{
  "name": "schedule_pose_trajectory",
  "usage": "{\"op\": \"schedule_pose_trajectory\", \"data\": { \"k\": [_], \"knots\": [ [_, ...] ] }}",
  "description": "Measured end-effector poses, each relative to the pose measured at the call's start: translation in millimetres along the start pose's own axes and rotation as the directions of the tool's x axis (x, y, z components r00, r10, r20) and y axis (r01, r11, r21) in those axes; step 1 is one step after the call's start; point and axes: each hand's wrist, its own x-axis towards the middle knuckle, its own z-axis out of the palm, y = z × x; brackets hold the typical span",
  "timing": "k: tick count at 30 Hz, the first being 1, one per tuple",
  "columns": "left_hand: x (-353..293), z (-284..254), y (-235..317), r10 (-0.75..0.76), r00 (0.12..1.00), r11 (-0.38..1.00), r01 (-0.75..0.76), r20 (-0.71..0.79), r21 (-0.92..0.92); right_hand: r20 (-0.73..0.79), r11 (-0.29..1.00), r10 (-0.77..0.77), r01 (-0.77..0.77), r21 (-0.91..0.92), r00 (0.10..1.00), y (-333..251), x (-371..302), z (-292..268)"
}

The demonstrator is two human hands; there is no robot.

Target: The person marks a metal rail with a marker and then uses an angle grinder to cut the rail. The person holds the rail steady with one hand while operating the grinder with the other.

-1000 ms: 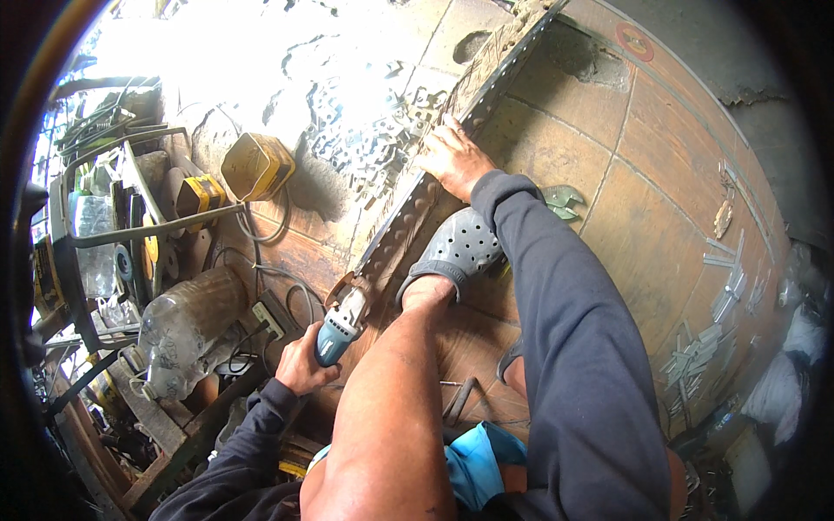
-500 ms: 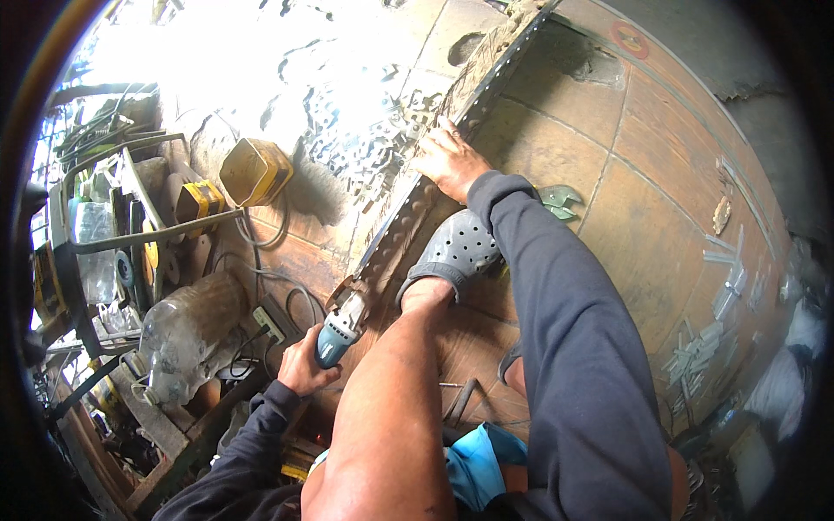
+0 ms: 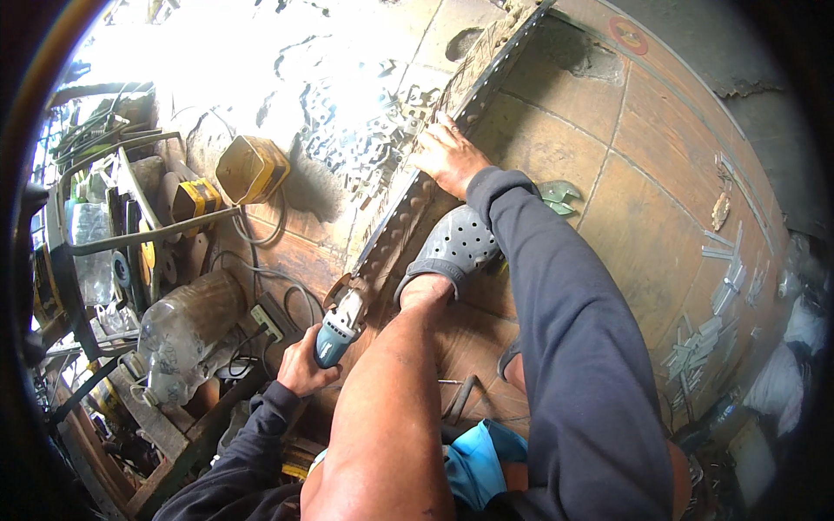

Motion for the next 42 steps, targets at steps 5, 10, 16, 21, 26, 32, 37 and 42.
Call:
{"op": "schedule_pose_trajectory", "data": {
  "k": [5,10,16,21,26,32,37,42],
  "knots": [
    [-0.2,0.1,0.4,-0.018,1.000,1.000,0.018,0.015,0.003,0.011,1.000,0.007,-0.007,-0.023,1.000,-1.4,0.6,-0.5],
    [-0.3,0.9,-0.1,-0.005,1.000,1.000,0.005,-0.007,0.000,-0.006,1.000,-0.005,0.005,-0.009,1.000,-1.0,1.2,-0.6],
    [0.0,0.8,-1.3,0.004,1.000,1.000,-0.004,-0.005,0.004,-0.033,1.000,-0.009,0.008,-0.024,0.999,-1.3,0.7,2.3],
    [0.4,0.5,-0.4,0.001,1.000,1.000,-0.001,0.001,0.004,-0.016,1.000,-0.004,0.003,-0.026,1.000,0.8,-0.6,5.1],
    [1.1,0.0,0.1,-0.009,1.000,1.000,0.009,0.004,0.005,0.032,0.999,0.019,-0.017,-0.048,0.999,1.1,-2.3,5.4],
    [1.6,-0.6,0.7,-0.023,1.000,1.000,0.023,0.005,0.003,-0.033,1.000,0.008,-0.009,-0.024,0.999,-0.4,-1.2,6.9],
    [3.4,-1.6,0.2,-0.009,1.000,1.000,0.009,0.006,-0.004,-0.058,1.000,-0.011,0.010,-0.020,0.998,0.4,-1.5,6.2],
    [4.2,1.3,-2.6,-0.002,1.000,1.000,0.002,-0.012,0.016,-0.062,1.000,-0.011,0.009,-0.027,0.998,-0.7,-0.8,5.4]
  ]
}}
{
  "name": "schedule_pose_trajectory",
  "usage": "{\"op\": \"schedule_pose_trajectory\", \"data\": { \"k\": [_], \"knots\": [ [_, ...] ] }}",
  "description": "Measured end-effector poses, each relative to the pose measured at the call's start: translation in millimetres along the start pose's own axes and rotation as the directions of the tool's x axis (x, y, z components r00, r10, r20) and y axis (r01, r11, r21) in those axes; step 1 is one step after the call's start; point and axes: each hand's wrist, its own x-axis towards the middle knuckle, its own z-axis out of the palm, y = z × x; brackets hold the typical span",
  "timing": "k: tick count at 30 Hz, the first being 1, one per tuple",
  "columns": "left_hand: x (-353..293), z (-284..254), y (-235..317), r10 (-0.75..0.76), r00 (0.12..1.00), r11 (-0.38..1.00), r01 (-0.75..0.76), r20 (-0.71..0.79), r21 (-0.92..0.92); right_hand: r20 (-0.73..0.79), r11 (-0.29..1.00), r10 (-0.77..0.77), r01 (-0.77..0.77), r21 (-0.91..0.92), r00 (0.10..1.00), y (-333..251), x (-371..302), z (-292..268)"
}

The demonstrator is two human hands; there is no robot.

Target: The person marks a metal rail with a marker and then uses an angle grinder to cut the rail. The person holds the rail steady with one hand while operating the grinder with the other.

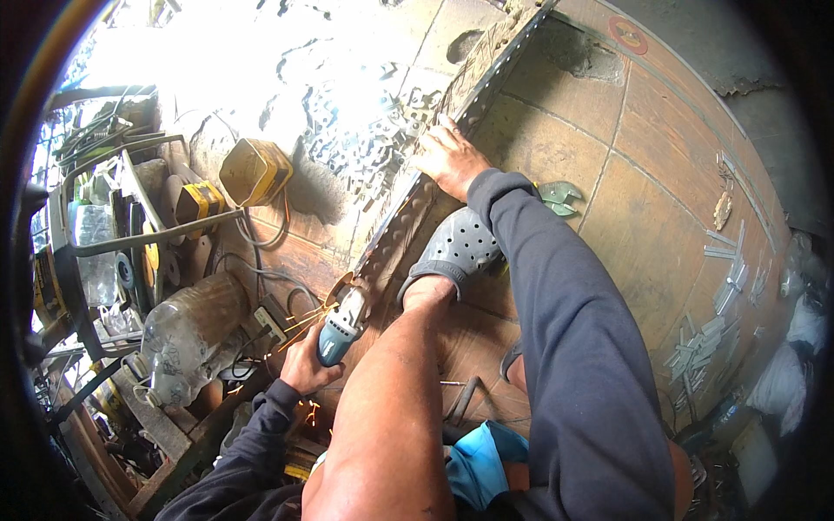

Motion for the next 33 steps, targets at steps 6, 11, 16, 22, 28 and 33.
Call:
{"op": "schedule_pose_trajectory", "data": {
  "k": [6,11,16,22,28,33],
  "knots": [
    [0.5,4.4,-4.6,0.014,1.000,1.000,-0.014,-0.014,0.000,0.009,1.000,-0.009,0.009,0.003,1.000,2.0,0.6,-0.5],
    [0.2,5.6,-3.0,0.006,1.000,1.000,-0.006,-0.006,-0.031,0.020,1.000,0.003,-0.004,0.027,1.000,1.0,-2.3,0.6],
    [-0.3,3.9,-0.4,0.019,1.000,0.999,-0.020,-0.016,-0.043,-0.011,1.000,-0.003,0.003,0.011,1.000,0.6,-0.8,1.8],
    [-1.5,3.4,-2.1,0.020,1.000,0.999,-0.020,-0.013,-0.024,0.097,1.000,0.022,-0.020,-0.022,0.995,1.5,-2.2,0.1],
    [-0.1,1.9,-1.6,0.020,1.000,0.999,-0.020,-0.005,-0.032,-0.003,1.000,0.004,-0.004,-0.013,1.000,0.3,-1.3,2.9],
    [1.1,1.5,0.4,0.014,1.000,0.999,-0.014,0.002,-0.029,0.102,0.999,0.030,-0.027,-0.030,0.994,1.0,-1.2,0.5]
  ]
}}
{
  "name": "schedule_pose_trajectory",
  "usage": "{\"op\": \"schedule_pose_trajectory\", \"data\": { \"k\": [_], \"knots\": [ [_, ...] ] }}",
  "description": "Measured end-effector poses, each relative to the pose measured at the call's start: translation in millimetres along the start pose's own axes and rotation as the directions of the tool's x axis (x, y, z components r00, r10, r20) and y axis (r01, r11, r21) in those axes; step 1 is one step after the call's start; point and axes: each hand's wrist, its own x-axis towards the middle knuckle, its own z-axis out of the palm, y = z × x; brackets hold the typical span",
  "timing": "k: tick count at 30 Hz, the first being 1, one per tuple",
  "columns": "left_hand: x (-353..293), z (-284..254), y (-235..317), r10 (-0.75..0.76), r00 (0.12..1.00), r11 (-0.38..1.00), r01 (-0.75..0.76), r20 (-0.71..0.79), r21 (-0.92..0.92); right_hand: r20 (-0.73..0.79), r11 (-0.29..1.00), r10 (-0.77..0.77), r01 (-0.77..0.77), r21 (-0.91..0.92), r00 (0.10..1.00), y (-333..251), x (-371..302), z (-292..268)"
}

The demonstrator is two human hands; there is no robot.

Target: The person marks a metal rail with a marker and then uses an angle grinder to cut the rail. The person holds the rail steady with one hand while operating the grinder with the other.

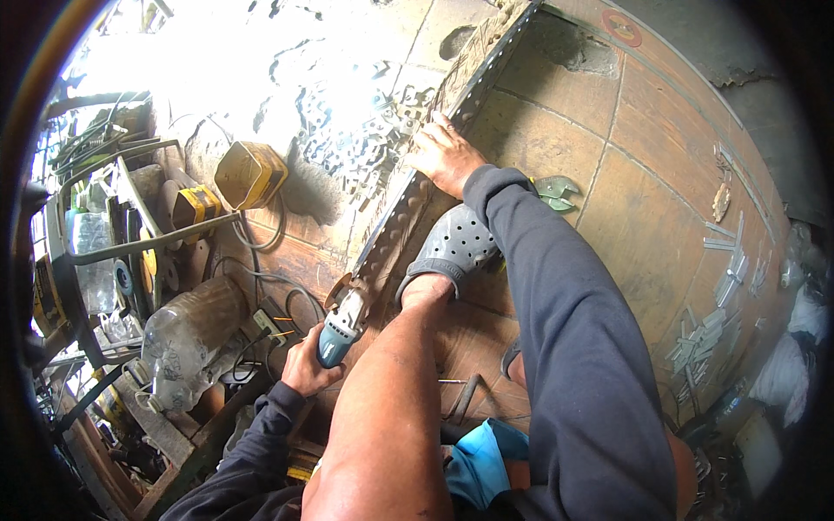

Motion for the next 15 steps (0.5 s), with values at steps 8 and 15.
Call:
{"op": "schedule_pose_trajectory", "data": {
  "k": [8,15],
  "knots": [
    [2.5,0.8,-0.8,0.017,1.000,1.000,-0.017,0.002,0.023,-0.034,1.000,-0.015,0.015,-0.004,0.999,0.0,0.0,1.5],
    [4.5,4.8,-2.6,0.011,1.000,0.999,-0.010,-0.016,0.035,-0.078,1.000,-0.019,0.020,0.009,0.997,-0.7,-0.8,3.8]
  ]
}}
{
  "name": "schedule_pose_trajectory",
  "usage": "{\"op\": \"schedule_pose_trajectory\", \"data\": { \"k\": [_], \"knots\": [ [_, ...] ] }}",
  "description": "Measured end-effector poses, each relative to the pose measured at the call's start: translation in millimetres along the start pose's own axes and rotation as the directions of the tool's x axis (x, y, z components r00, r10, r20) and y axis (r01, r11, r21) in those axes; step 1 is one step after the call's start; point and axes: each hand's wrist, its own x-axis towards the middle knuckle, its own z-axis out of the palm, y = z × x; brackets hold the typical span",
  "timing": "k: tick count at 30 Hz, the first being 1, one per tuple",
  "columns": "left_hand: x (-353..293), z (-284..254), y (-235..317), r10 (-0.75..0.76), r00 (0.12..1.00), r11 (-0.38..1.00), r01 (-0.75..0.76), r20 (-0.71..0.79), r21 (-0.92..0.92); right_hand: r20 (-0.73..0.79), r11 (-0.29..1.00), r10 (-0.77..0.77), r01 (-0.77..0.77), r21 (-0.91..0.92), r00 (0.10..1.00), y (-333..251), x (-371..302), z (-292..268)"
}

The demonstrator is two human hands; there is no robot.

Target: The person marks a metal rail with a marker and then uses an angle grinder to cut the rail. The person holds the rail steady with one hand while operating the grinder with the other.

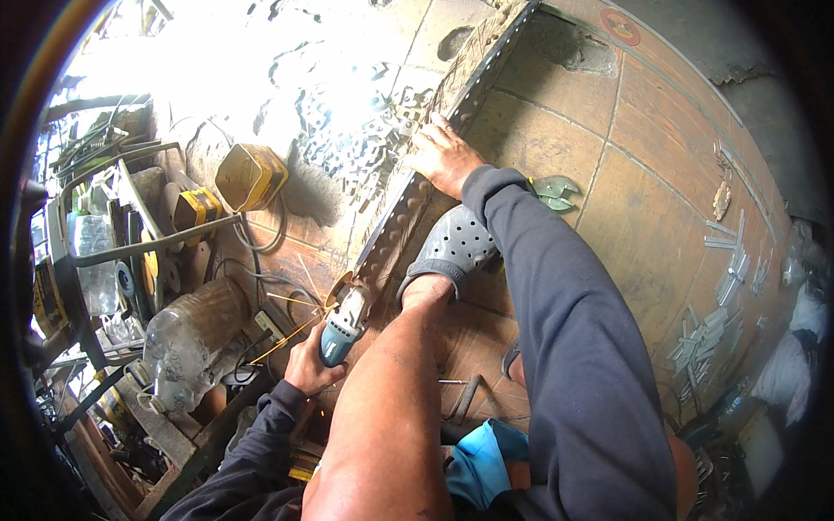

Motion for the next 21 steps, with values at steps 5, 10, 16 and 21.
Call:
{"op": "schedule_pose_trajectory", "data": {
  "k": [5,10,16,21],
  "knots": [
    [0.2,2.4,-4.5,-0.075,0.996,0.997,0.075,0.038,0.011,-0.008,1.000,0.005,-0.004,0.018,1.000,-0.6,0.8,-0.6],
    [-0.5,3.9,-7.5,-0.051,0.998,0.998,0.051,0.020,0.028,0.015,1.000,0.012,-0.012,0.017,1.000,-1.4,0.4,-2.8],
    [-2.7,4.7,-11.7,-0.083,0.996,0.997,0.083,0.042,0.002,0.004,1.000,-0.001,0.001,0.008,1.000,-0.6,2.5,-0.7],
    [-3.6,4.4,-10.5,-0.031,0.999,1.000,0.031,0.017,0.000,0.046,1.000,-0.011,0.011,-0.019,0.999,2.0,0.2,-0.4]
  ]
}}
